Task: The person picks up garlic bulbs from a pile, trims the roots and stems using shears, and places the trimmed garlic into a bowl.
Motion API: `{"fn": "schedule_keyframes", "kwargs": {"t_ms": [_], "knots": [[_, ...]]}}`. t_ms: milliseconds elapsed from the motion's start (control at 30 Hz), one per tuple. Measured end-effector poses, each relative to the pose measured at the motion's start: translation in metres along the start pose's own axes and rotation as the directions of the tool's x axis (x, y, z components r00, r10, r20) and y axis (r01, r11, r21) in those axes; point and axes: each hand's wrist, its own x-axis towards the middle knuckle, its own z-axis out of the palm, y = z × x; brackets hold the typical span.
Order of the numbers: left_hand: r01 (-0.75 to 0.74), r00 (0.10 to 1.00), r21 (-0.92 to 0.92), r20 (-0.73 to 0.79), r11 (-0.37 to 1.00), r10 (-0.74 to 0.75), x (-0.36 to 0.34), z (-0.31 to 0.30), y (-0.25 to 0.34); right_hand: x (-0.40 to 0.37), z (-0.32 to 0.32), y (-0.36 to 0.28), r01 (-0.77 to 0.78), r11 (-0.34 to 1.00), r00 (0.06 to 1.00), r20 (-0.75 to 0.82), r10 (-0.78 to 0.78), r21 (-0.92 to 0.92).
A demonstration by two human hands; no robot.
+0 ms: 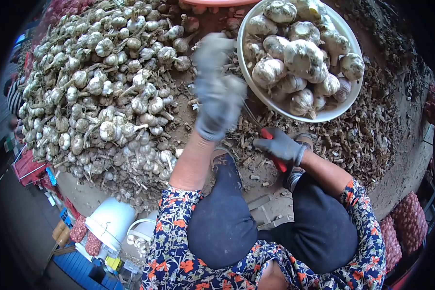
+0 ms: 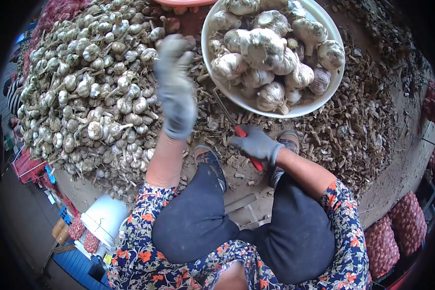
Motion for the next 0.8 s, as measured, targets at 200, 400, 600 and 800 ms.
{"fn": "schedule_keyframes", "kwargs": {"t_ms": [200,400,600,800], "knots": [[0.109,0.735,0.974,0.056,0.199,-0.675,0.057,-0.028,-0.108,0.004,-0.009,0.007,-0.074,0.993,0.995,-0.078,0.068,-0.088],[0.267,0.535,0.957,-0.048,0.115,-0.844,0.026,-0.072,-0.155,0.007,-0.009,0.014,-0.025,0.972,0.994,-0.108,-0.001,-0.235],[0.817,0.576,-0.133,0.142,0.562,-0.805,-0.047,-0.087,-0.068,0.010,-0.001,0.001,0.104,0.734,0.894,-0.259,-0.364,-0.671],[0.600,0.733,0.383,0.089,0.702,-0.675,-0.057,-0.081,-0.008,0.014,0.011,-0.024,0.128,0.401,0.676,-0.216,-0.704,-0.907]]}}
